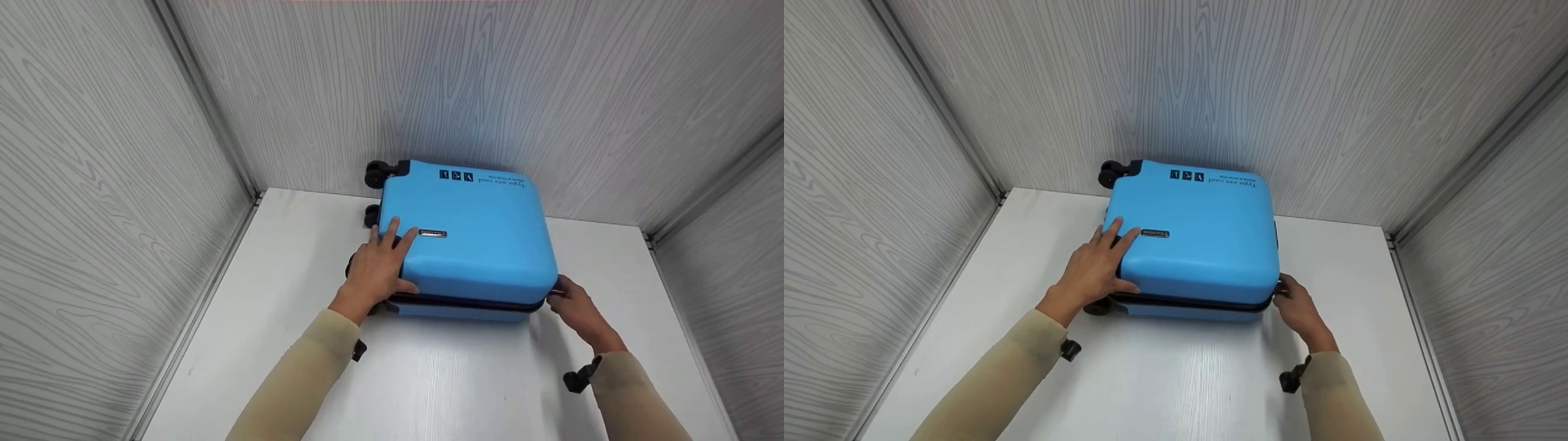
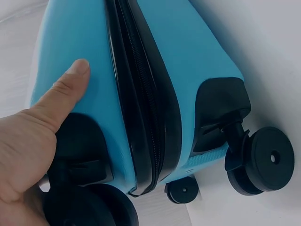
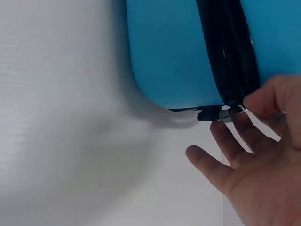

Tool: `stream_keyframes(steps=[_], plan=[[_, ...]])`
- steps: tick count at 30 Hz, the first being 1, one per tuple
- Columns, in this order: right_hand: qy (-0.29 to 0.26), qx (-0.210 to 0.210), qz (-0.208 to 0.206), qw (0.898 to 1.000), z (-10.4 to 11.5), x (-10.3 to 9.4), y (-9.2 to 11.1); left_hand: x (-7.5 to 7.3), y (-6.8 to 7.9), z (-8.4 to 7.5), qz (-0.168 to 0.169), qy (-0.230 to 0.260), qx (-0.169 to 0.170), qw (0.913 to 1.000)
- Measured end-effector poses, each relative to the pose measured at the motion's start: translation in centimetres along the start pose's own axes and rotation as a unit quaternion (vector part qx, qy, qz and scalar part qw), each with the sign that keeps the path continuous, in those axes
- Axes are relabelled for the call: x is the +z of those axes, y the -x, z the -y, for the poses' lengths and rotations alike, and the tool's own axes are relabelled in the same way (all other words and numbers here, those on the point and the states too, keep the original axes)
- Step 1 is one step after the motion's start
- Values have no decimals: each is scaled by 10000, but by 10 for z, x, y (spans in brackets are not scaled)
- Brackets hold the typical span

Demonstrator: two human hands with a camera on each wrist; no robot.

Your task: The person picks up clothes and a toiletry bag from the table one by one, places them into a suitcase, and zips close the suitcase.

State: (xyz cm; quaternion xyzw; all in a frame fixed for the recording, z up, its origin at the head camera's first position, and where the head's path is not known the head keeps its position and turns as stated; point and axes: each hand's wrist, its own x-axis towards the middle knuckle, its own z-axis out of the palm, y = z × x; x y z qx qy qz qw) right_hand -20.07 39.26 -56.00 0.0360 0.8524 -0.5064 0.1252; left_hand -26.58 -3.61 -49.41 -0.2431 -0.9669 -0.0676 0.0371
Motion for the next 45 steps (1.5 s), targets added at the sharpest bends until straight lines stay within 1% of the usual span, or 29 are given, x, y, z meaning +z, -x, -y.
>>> stream_keyframes(steps=[3, 6, 9, 12, 14, 17, 20, 24, 26, 30, 32, 34, 36, 39, 45], plan=[[-86, 93, -234, 9996, 0, 3, -6, 1, -2, 3, -73, -24, 54, 10000], [-183, 197, -367, 9990, 0, 6, -10, 3, -3, 5, -189, -46, 103, 9998], [-171, 292, -497, 9982, 0, 7, -12, 3, -3, 5, -205, -31, 108, 9997], [10, 379, -644, 9972, 1, 7, -12, 2, -4, 5, -157, 11, 94, 9998], [349, 390, -795, 9955, 2, 7, -12, 1, -4, 5, -103, 42, 76, 9999], [1126, 278, -1146, 9866, 3, 8, -11, 1, -3, 5, -50, 106, 60, 9999], [1854, 96, -1566, 9700, 4, 9, -10, 0, -3, 5, -21, 162, 43, 9999], [2283, -138, -1895, 9549, 3, 13, -10, -1, -2, 6, 13, 202, -33, 9998], [2437, -240, -1994, 9488, 3, 14, -8, -1, -2, 6, 50, 188, -83, 9998], [2811, -463, -2186, 9333, 3, 17, -6, -1, -2, 5, 81, 150, -155, 9997], [2975, -573, -2261, 9258, 2, 18, -4, -1, -2, 4, 33, 136, -154, 9998], [3078, -644, -2325, 9203, 0, 18, -3, -1, -1, 4, -27, 124, -136, 9998], [3103, -669, -2358, 9185, -2, 19, -2, 0, -1, 3, -70, 110, -120, 9998], [3072, -649, -2397, 9187, -5, 22, -2, 2, 0, 5, -105, 101, -109, 9998], [2924, -428, -2547, 9207, -7, 30, -5, 8, -3, 11, -211, 158, -47, 9996]])
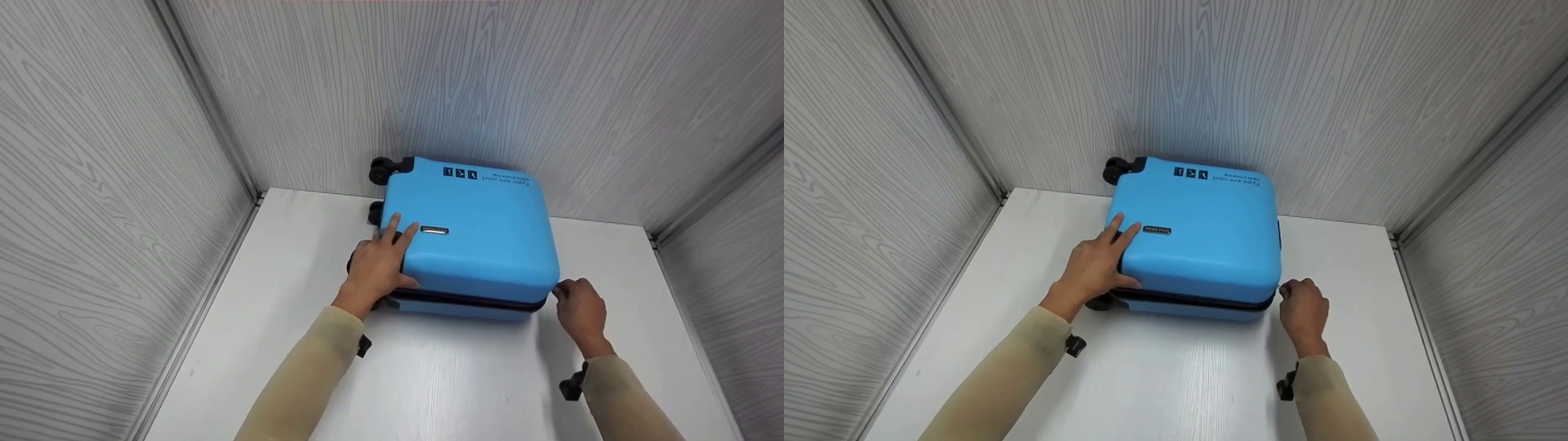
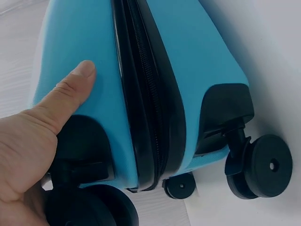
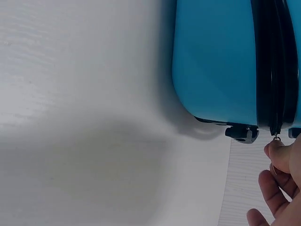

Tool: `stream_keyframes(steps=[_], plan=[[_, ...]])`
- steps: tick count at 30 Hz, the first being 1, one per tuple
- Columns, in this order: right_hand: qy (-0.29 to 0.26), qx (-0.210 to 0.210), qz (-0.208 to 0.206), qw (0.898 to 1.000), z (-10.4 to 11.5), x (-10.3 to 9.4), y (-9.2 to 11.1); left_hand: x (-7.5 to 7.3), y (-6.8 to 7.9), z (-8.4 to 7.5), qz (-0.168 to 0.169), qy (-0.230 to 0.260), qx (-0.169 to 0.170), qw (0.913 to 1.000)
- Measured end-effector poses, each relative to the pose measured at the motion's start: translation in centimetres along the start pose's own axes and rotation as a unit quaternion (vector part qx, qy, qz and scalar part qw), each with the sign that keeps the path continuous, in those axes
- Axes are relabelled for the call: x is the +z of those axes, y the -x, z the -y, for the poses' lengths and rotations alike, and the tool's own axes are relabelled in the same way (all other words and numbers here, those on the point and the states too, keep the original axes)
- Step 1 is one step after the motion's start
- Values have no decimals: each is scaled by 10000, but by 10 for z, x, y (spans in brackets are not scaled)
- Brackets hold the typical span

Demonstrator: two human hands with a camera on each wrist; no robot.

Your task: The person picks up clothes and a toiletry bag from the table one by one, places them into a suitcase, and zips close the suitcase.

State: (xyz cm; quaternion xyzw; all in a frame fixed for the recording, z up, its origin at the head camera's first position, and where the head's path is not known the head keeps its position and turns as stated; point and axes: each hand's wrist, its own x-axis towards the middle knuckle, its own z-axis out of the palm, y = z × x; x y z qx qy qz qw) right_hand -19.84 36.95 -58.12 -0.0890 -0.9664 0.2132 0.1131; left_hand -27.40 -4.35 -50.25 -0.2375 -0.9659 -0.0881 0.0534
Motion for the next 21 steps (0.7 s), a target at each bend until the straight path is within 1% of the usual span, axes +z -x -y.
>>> stream_keyframes(steps=[3, 8, 12, 15, 19, 21], plan=[[-108, 132, 19, 9999, 0, 1, -1, 1, -7, 2, -5, -57, 45, 10000], [-260, 134, 37, 9996, 0, 2, -3, 3, -15, 4, -3, -127, 70, 9999], [-428, 196, 135, 9988, 2, 2, -4, 3, -17, 5, 0, -109, 98, 9999], [-502, 206, 202, 9983, 3, 2, -5, 3, -17, 4, 89, -110, 53, 9999], [-483, 107, 164, 9986, 4, 3, -5, 1, -15, 2, 248, -83, 3, 9997], [-472, 78, 137, 9988, 4, 4, -5, -1, -14, 2, 272, -129, 46, 9995]])
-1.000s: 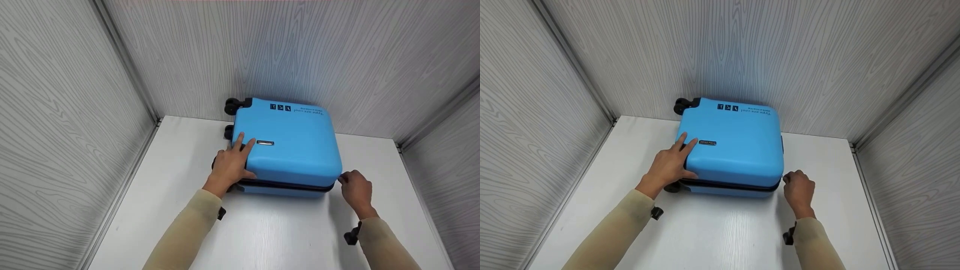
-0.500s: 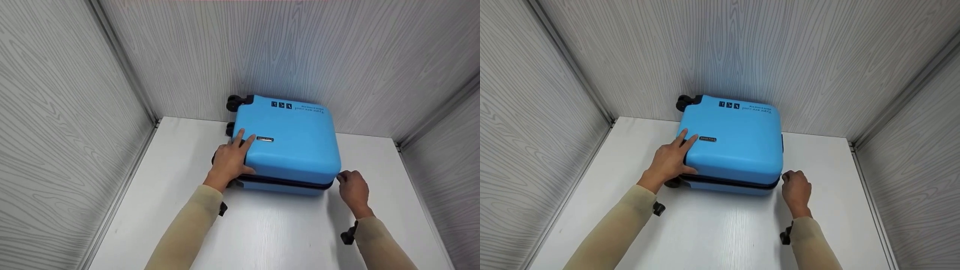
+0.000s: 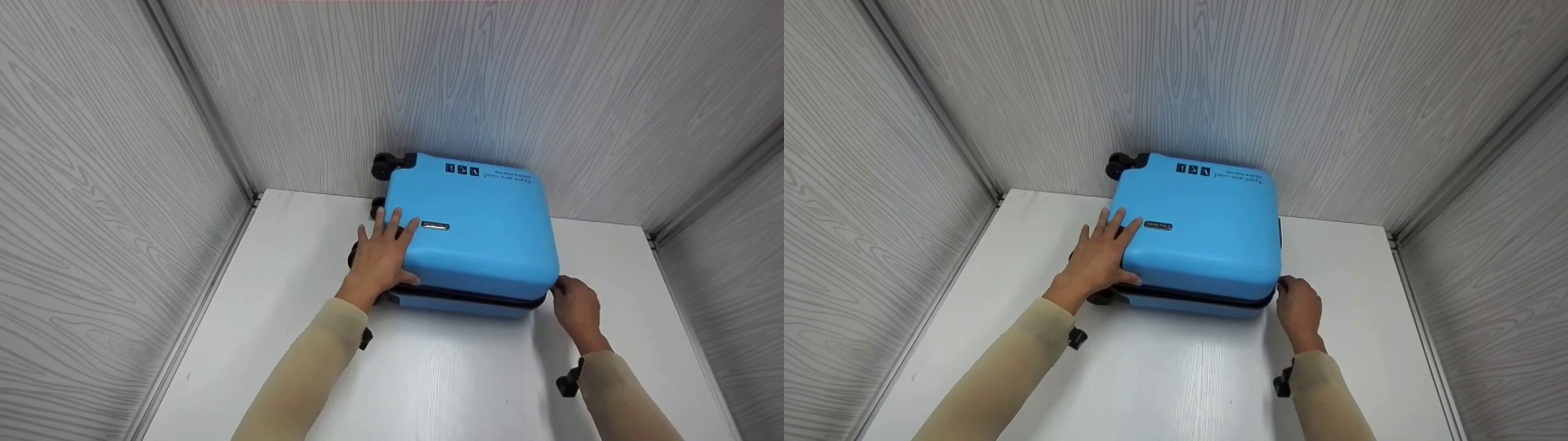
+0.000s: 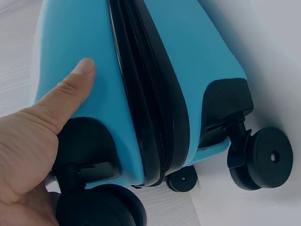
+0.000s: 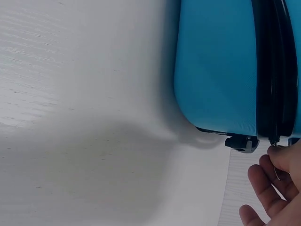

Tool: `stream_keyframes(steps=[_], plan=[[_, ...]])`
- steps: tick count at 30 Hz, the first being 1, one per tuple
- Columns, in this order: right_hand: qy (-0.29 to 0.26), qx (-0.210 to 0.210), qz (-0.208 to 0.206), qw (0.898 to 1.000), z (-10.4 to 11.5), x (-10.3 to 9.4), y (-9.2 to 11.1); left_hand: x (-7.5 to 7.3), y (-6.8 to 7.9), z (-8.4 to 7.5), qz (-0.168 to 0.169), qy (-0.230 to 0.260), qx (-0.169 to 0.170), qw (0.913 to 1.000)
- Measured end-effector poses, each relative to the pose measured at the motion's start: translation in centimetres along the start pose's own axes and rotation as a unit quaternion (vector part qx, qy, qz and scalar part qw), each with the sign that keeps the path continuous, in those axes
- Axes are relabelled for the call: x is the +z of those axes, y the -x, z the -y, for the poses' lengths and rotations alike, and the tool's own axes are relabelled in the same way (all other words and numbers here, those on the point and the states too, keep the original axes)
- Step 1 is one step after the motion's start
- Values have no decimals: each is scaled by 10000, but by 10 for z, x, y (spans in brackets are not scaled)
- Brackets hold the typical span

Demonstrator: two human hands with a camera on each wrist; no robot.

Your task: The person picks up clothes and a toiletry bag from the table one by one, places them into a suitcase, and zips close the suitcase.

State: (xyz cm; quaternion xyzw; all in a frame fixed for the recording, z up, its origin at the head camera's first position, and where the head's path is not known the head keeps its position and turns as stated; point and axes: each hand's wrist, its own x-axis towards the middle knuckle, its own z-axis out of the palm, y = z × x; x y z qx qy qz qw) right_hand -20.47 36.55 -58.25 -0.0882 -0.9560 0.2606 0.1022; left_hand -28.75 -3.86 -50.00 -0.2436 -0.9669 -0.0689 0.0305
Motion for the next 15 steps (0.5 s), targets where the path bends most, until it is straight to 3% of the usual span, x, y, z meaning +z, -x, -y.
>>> stream_keyframes(steps=[7, 15], plan=[[-120, 164, -266, 9994, -4, 2, 3, -1, -2, 0, -51, -129, 243, 9996], [-37, 207, -341, 9992, -5, -2, 5, 0, -4, 1, -13, -7, 89, 10000]])
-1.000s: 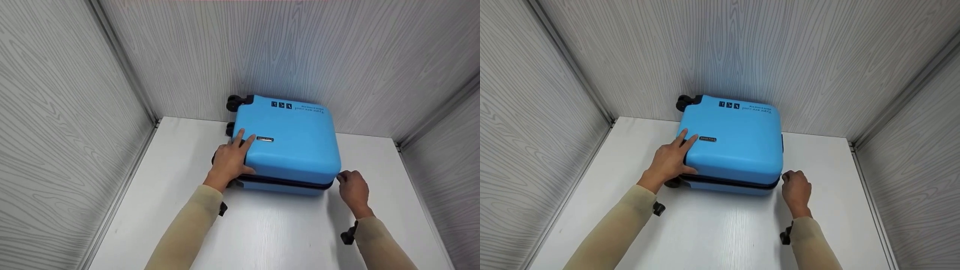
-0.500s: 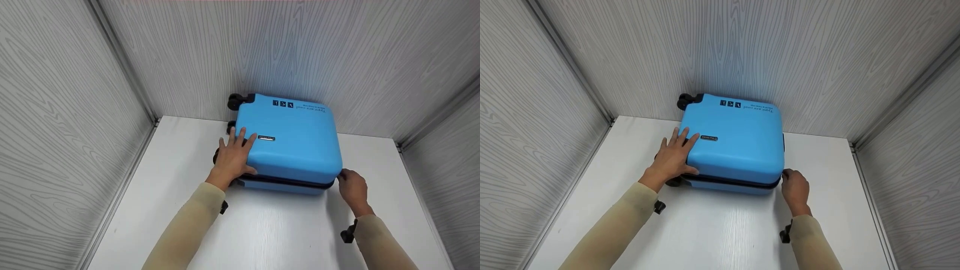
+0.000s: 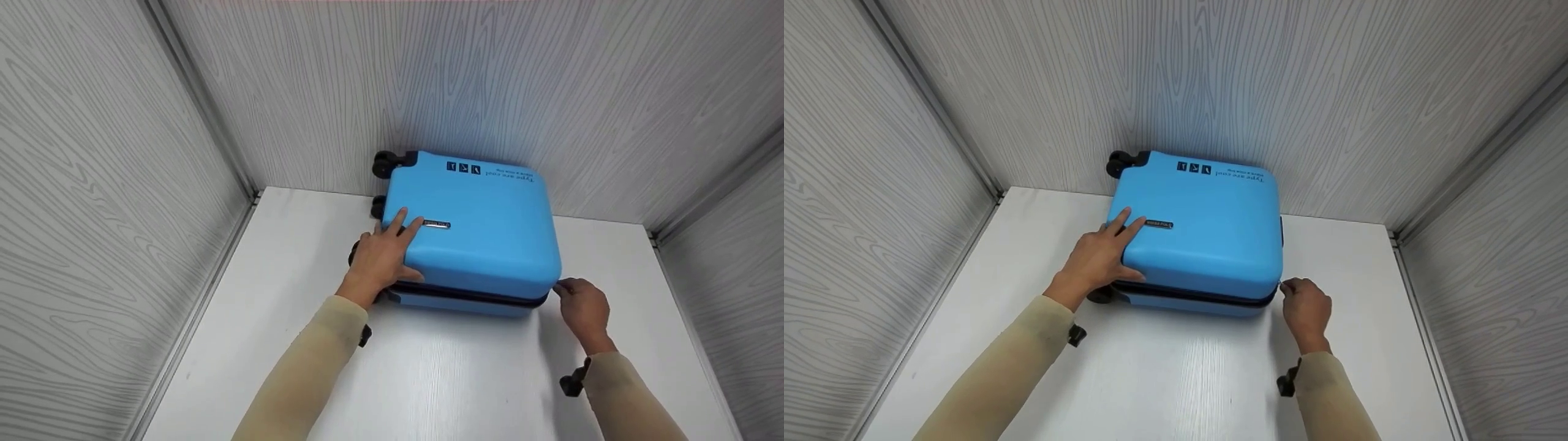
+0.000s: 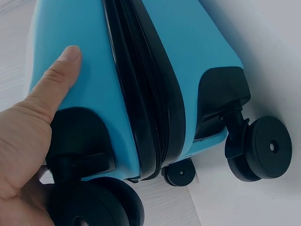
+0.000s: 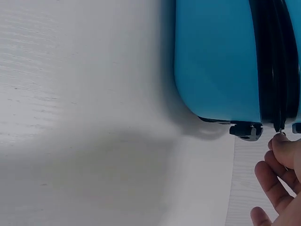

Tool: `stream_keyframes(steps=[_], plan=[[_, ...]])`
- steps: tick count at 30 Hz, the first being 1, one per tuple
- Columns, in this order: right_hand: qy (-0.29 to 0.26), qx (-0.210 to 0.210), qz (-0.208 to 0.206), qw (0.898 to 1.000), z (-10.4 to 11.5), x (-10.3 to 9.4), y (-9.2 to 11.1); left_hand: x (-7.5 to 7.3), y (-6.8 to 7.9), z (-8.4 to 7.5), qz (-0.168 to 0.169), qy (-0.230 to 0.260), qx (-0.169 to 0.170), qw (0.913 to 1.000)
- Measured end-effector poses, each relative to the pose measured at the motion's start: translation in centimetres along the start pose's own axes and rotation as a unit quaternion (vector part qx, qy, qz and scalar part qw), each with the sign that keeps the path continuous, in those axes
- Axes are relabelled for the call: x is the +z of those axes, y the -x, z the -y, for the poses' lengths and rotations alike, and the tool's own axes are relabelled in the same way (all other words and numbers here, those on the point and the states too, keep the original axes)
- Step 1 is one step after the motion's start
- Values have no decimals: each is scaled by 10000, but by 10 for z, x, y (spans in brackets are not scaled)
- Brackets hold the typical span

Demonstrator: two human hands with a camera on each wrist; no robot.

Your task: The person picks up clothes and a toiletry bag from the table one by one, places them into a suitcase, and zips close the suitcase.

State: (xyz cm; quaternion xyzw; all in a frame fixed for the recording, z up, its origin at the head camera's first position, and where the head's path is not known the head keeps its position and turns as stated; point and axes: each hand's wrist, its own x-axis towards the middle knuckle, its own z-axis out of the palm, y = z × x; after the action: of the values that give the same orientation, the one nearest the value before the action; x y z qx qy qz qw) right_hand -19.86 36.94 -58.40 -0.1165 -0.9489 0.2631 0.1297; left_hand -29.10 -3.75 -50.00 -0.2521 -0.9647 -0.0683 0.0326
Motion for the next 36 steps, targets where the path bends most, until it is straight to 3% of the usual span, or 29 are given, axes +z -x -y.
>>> stream_keyframes(steps=[30, 36], plan=[[-394, 428, 244, 9980, -1, 2, 14, 1, -1, 2, 67, -72, -23, 9999], [-359, 334, 240, 9985, -1, 4, 15, 1, -1, 1, 126, -129, -66, 9998]])
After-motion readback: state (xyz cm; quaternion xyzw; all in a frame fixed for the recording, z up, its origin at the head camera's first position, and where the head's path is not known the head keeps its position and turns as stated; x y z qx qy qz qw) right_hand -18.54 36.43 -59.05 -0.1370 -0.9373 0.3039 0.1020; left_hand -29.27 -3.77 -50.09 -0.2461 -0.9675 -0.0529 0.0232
